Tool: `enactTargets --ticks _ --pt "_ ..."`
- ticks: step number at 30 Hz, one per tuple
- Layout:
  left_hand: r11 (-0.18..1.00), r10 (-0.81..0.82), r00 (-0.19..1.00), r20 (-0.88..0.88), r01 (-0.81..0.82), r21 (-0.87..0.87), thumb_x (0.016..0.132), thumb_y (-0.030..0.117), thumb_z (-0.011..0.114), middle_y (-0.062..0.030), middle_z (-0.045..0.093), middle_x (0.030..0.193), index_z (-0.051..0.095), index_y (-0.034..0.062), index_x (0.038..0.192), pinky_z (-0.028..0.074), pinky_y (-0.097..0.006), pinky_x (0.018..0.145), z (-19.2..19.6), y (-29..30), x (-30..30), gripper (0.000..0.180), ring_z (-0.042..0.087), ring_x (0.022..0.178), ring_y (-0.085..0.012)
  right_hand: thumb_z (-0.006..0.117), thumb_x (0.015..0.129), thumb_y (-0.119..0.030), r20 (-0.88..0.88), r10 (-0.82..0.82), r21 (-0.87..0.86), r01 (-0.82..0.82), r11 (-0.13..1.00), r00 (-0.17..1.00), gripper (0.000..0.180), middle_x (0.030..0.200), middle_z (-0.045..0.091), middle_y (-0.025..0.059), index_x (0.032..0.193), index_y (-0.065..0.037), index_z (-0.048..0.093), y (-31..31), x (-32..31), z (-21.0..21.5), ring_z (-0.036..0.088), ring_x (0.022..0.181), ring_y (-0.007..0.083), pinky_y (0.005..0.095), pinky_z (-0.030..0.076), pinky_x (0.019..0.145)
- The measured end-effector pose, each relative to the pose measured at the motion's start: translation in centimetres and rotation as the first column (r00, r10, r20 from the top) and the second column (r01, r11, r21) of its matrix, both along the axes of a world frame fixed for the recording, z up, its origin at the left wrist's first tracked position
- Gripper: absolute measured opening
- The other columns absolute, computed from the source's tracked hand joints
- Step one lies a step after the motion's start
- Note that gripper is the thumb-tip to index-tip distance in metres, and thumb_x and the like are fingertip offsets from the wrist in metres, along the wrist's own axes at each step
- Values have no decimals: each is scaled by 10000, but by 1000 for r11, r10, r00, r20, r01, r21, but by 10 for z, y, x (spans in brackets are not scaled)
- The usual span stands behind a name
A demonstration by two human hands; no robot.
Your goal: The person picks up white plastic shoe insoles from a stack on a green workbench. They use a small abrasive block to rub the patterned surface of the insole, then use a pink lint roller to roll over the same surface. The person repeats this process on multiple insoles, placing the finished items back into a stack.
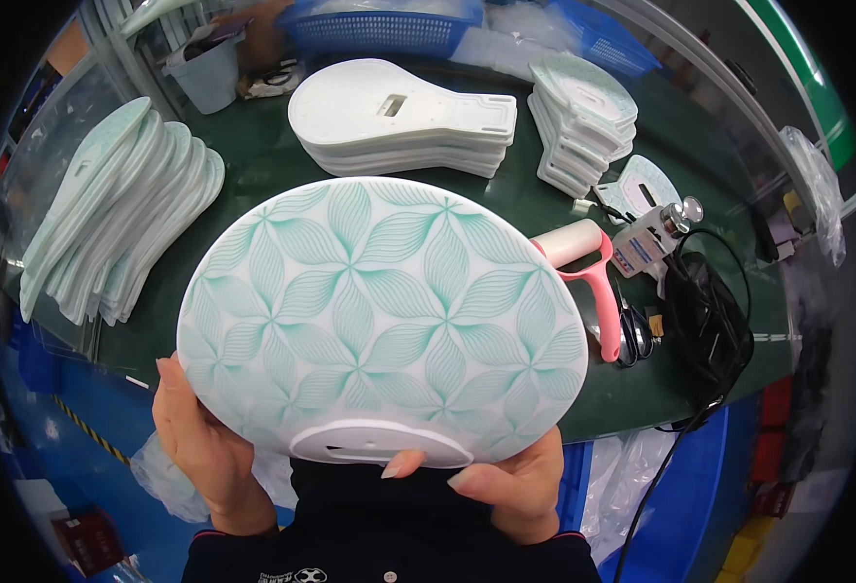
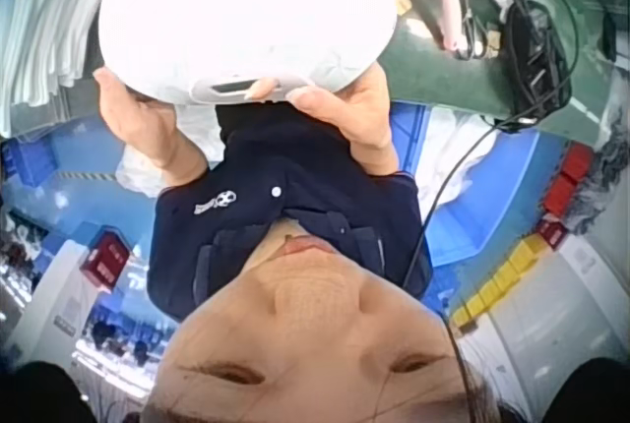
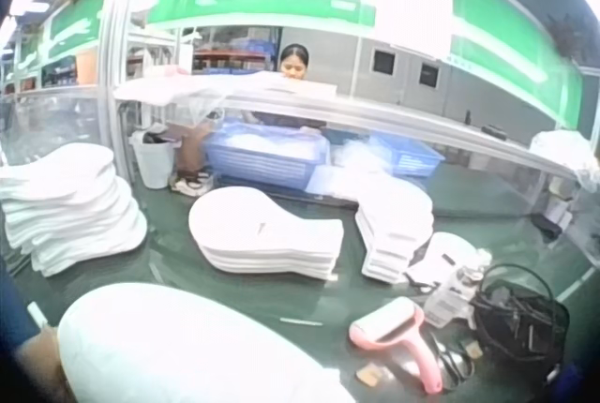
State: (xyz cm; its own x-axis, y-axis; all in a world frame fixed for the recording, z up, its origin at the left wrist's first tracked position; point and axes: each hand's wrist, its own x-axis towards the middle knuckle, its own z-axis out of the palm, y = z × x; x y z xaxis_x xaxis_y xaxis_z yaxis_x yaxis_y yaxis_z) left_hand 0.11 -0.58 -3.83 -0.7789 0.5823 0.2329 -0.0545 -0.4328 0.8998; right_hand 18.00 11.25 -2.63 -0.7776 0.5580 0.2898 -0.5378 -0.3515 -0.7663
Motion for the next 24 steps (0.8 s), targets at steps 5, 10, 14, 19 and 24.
enactTargets --ticks 5,10,14,19,24 --pt "992 -72 981 178 88 -85 934 291 259 -148 541 1042 440 -63 1122 428 -274 789 2 19 7 439 546 919 -183 429 872 -138 30 62 -249 -52 967 998 452 1172 455 172 1262 23 268 0 0 -17 447 1085 252 380 324 935" --pt "833 -553 782 288 530 161 902 441 251 -176 406 1246 103 -44 1315 313 -370 951 -10 22 13 655 424 1132 -250 295 891 -413 -210 53 -461 -146 875 976 629 1348 208 211 1336 -20 86 25 -10 0 254 1215 397 528 202 989" --pt "556 -825 560 76 829 -69 852 172 499 -216 341 1283 48 -67 1312 289 -348 953 -3 13 28 688 386 1164 -243 256 872 -503 -315 23 -437 -166 884 949 689 1378 90 225 1347 -47 54 55 -16 32 -34 1268 411 600 100 983" --pt "462 -879 448 165 885 59 853 -16 383 -244 253 1313 33 -58 1301 294 -407 992 6 6 40 570 326 1203 -304 295 853 -520 -332 73 -280 -172 944 941 761 1376 58 241 1329 21 54 79 -26 48 -41 1283 367 530 128 1016" --pt "432 -902 424 86 880 196 854 -20 365 -289 277 1282 38 -77 1291 290 -409 988 8 8 42 549 342 1193 -321 284 845 -540 -298 111 -187 -172 967 948 784 1348 99 277 1309 60 85 86 -31 55 82 1260 412 492 178 1006"
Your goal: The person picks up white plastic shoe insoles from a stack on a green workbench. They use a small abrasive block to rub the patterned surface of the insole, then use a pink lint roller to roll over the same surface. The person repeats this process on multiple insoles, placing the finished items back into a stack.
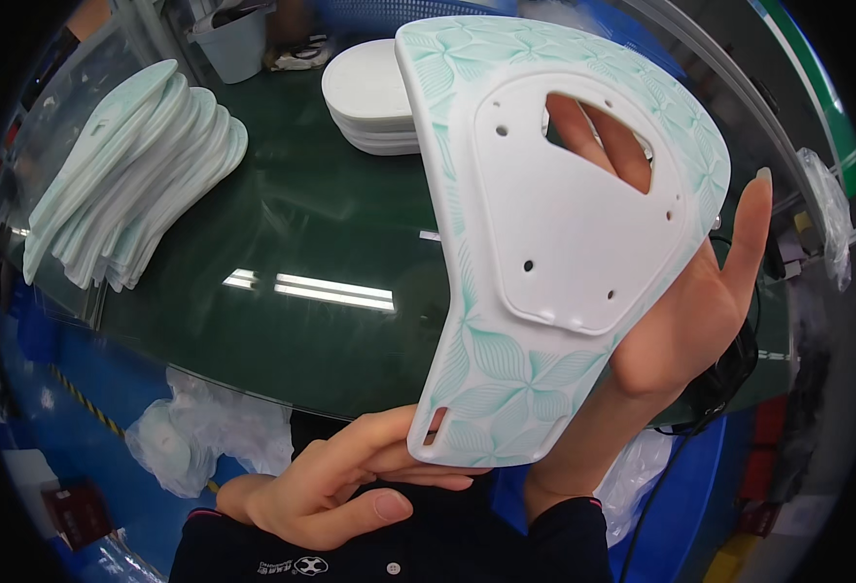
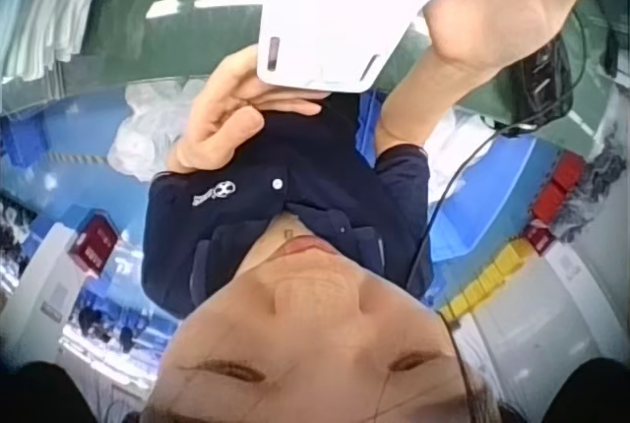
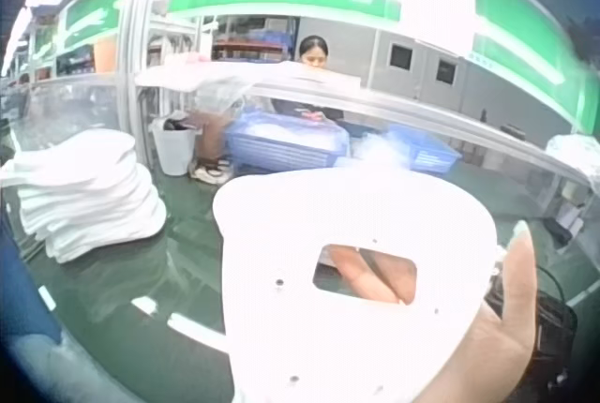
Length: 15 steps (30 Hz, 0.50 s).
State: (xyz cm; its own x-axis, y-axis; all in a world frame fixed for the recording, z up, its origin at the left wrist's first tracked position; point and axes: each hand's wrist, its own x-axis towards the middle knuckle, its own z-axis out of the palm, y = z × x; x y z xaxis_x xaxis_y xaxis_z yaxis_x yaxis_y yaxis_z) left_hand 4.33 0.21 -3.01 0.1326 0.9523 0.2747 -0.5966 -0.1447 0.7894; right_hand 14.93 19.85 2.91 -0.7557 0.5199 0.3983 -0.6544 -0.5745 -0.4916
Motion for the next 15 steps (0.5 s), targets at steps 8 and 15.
enactTargets --ticks 8,15 --pt "989 86 996 2 -86 124 849 -1 385 -311 356 1227 70 -87 1285 243 -409 992 1 -5 5 544 384 1164 -333 345 838 -479 123 -36 160 16 987 992 818 1376 -36 243 1308 55 -58 0 -3 8 29 1290 334 454 187 1024" --pt "877 469 805 -364 -472 85 823 73 459 -218 69 1388 -33 -18 1328 109 -387 1031 9 15 -8 710 119 1294 -290 510 617 11 222 -450 345 362 866 865 660 1253 356 249 1238 82 299 -32 -13 -6 255 1223 393 507 264 982"
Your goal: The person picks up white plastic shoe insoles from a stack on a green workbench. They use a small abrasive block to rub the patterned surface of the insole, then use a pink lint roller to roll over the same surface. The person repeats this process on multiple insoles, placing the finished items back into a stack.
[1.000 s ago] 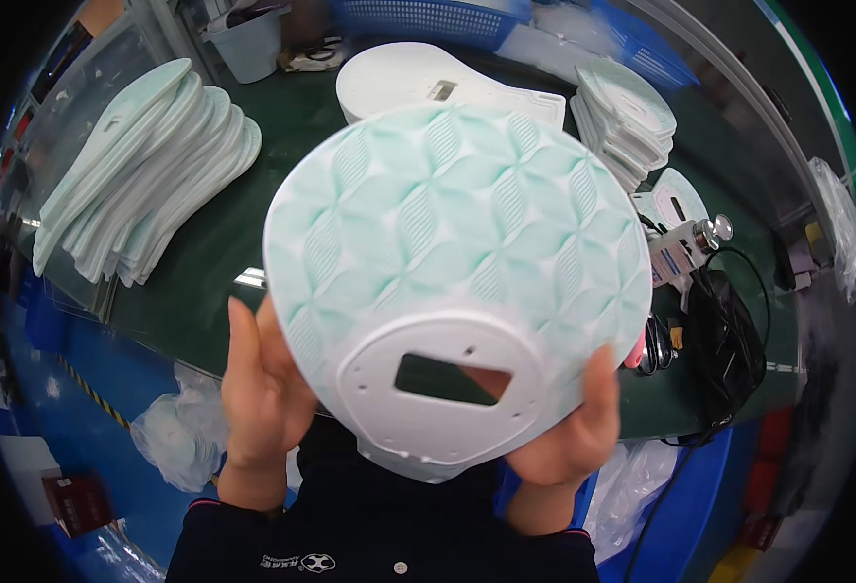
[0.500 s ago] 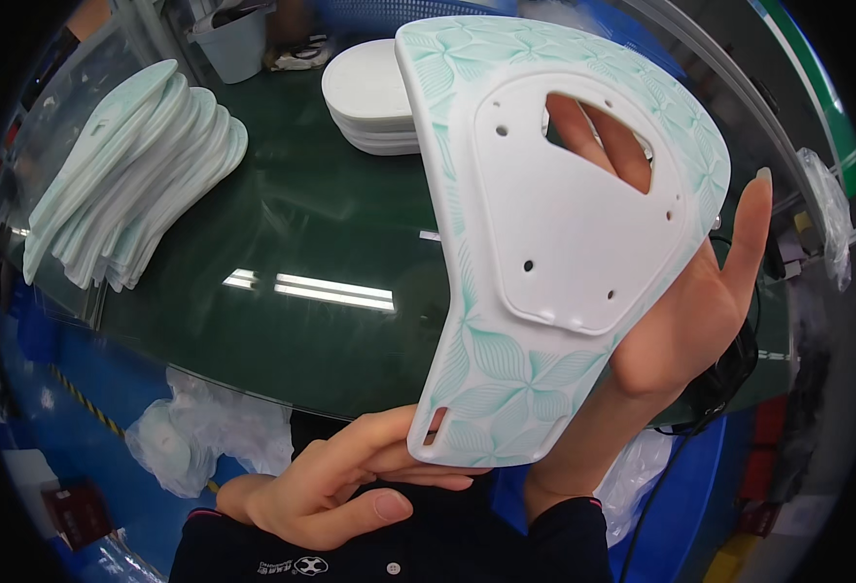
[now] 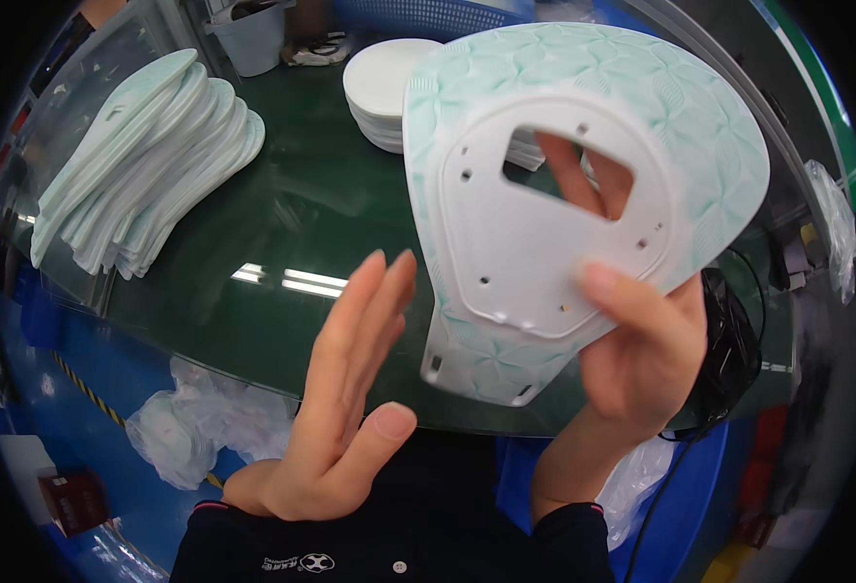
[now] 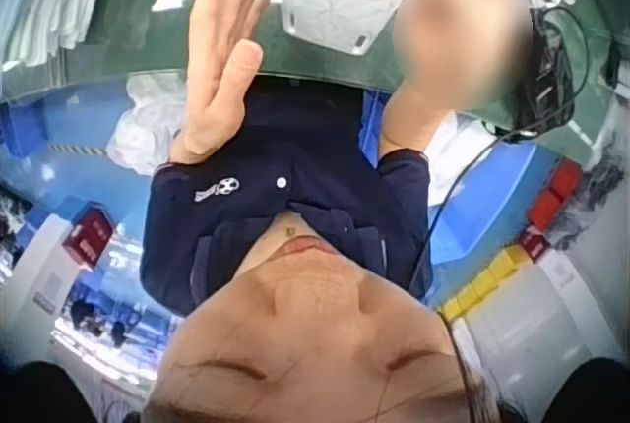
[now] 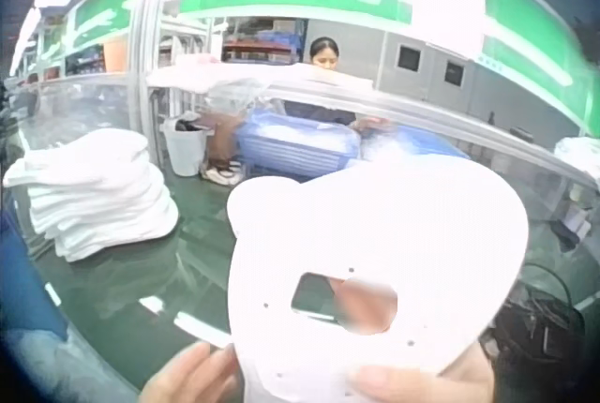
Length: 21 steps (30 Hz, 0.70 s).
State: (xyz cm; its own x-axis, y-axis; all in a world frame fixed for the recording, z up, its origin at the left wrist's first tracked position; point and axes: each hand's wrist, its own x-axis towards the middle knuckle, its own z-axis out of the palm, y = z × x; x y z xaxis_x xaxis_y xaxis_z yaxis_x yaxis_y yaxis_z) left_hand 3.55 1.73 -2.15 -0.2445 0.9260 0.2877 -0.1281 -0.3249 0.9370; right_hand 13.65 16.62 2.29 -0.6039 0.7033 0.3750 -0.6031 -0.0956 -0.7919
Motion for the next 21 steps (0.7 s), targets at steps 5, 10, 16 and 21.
enactTargets --ticks 5,10,16,21 --pt "994 -107 994 -20 106 -31 687 208 711 -188 186 1366 201 -15 1309 173 -376 1014 0 9 -4 834 218 1253 -277 507 696 35 190 -148 695 -26 718 971 459 1234 410 215 1152 48 451 -29 -7 -35 348 1182 375 453 229 990" --pt "994 -73 913 401 99 -44 800 555 407 -212 356 1262 212 -64 1277 295 -366 963 -3 18 -8 805 367 1168 -299 501 794 -161 250 -274 762 -14 648 929 495 965 599 195 1206 68 351 -63 -4 -55 405 1150 351 453 187 1009" --pt "964 -234 673 702 68 257 758 683 259 -194 200 1335 34 36 1333 350 -531 907 5 25 -8 895 295 1197 -376 479 796 -199 88 -488 457 400 795 869 588 1066 488 162 1269 44 227 -45 31 -72 438 1074 262 403 271 961" --pt "988 -141 743 654 63 142 756 680 266 -179 159 1352 11 74 1339 347 -604 869 4 16 -13 879 277 1200 -385 544 737 -436 228 -404 104 390 915 886 841 1261 322 184 1318 19 142 -49 15 -67 310 1198 318 412 246 990"
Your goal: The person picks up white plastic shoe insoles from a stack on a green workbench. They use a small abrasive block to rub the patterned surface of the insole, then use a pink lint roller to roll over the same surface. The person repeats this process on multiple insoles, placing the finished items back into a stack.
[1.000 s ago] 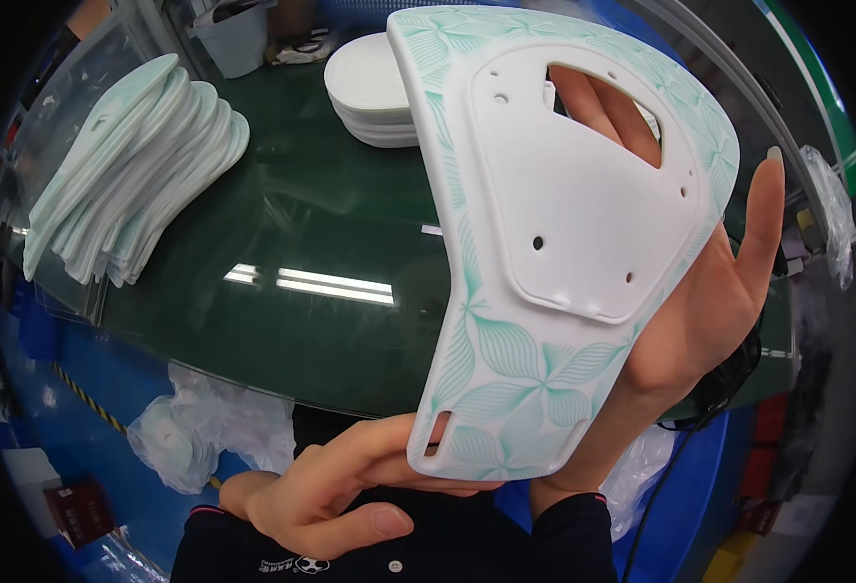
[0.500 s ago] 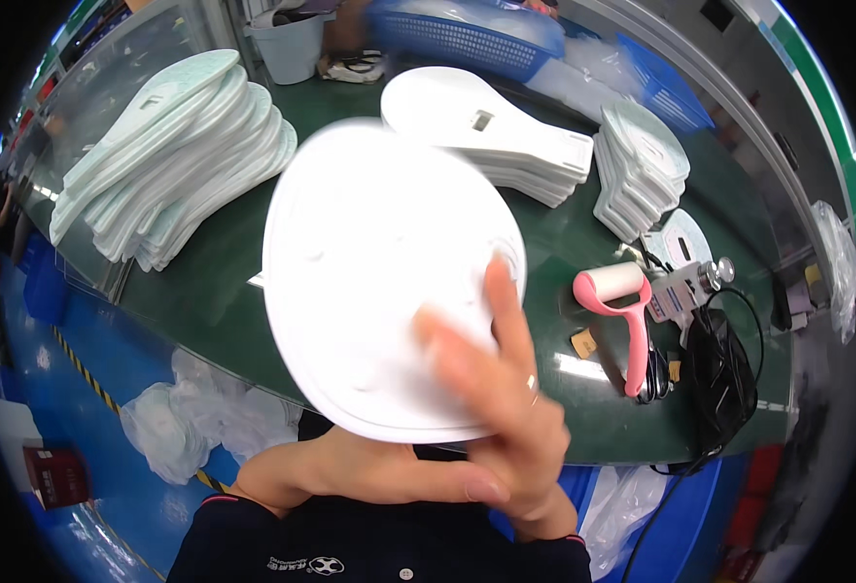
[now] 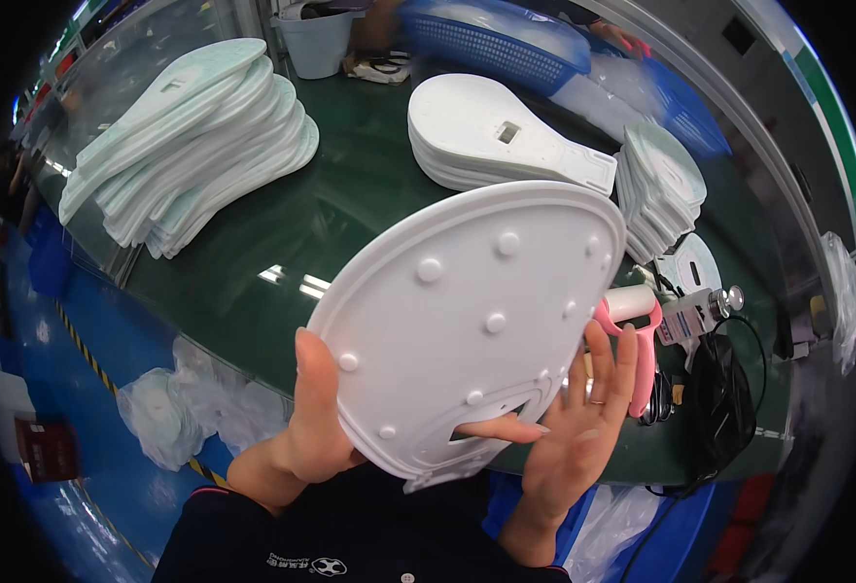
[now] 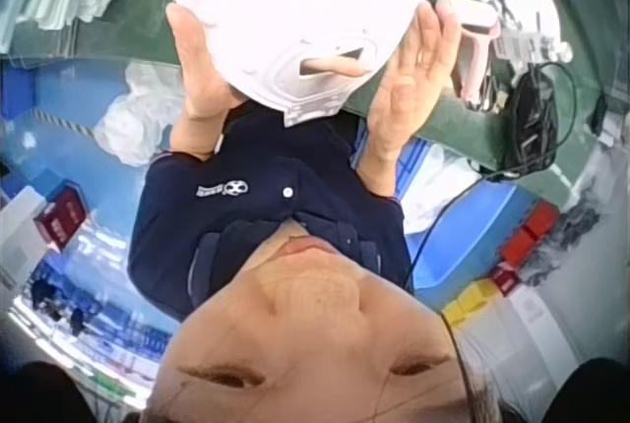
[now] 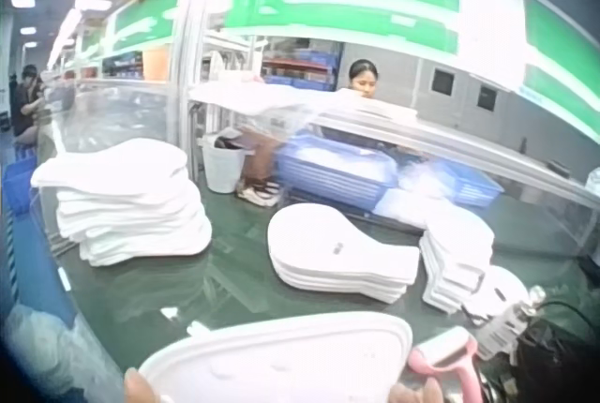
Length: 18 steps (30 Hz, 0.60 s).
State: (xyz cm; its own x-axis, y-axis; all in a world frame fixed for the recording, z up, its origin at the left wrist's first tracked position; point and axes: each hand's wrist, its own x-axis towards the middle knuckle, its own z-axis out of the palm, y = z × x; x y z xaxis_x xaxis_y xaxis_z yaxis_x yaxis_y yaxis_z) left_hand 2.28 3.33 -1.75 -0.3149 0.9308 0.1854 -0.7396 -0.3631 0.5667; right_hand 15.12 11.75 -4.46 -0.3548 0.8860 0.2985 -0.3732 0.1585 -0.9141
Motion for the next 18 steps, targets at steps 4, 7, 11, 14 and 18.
enactTargets --ticks 4,7,11,14,18 --pt "941 -139 960 242 52 336 813 622 242 -172 237 1333 125 85 1338 344 -496 918 -2 4 -1 760 310 1193 -336 659 673 -372 -56 -17 -108 11 994 998 940 1301 272 192 1327 11 104 -5 -4 5 311 1200 327 406 291 977" --pt "928 -183 942 281 71 367 841 595 211 -169 277 1322 178 78 1332 348 -443 932 0 3 -2 714 333 1185 -309 699 650 -111 -186 89 -113 -112 987 978 946 1309 232 189 1330 -11 48 -1 10 -11 329 1189 302 393 351 934" --pt "958 -130 946 297 43 282 836 604 202 -176 273 1326 182 76 1331 351 -447 926 -4 -2 4 724 353 1170 -316 672 691 -158 -253 448 -267 -507 820 858 793 1240 359 191 1285 41 185 -9 24 -13 426 1114 287 385 369 921" --pt "974 -44 985 167 5 228 838 599 216 -180 282 1322 197 71 1326 357 -436 922 -5 -6 3 719 367 1161 -314 617 738 -277 -251 616 -249 -665 704 747 731 1179 413 219 1252 70 230 -3 22 -14 473 1051 297 391 406 865" --pt "982 147 985 -95 -133 137 837 547 291 -178 342 1276 220 31 1306 383 -388 891 -6 -9 1 701 403 1129 -281 455 800 -489 -212 561 -367 -597 713 800 770 1167 398 272 1261 71 200 -13 28 -30 493 1008 355 445 466 775"
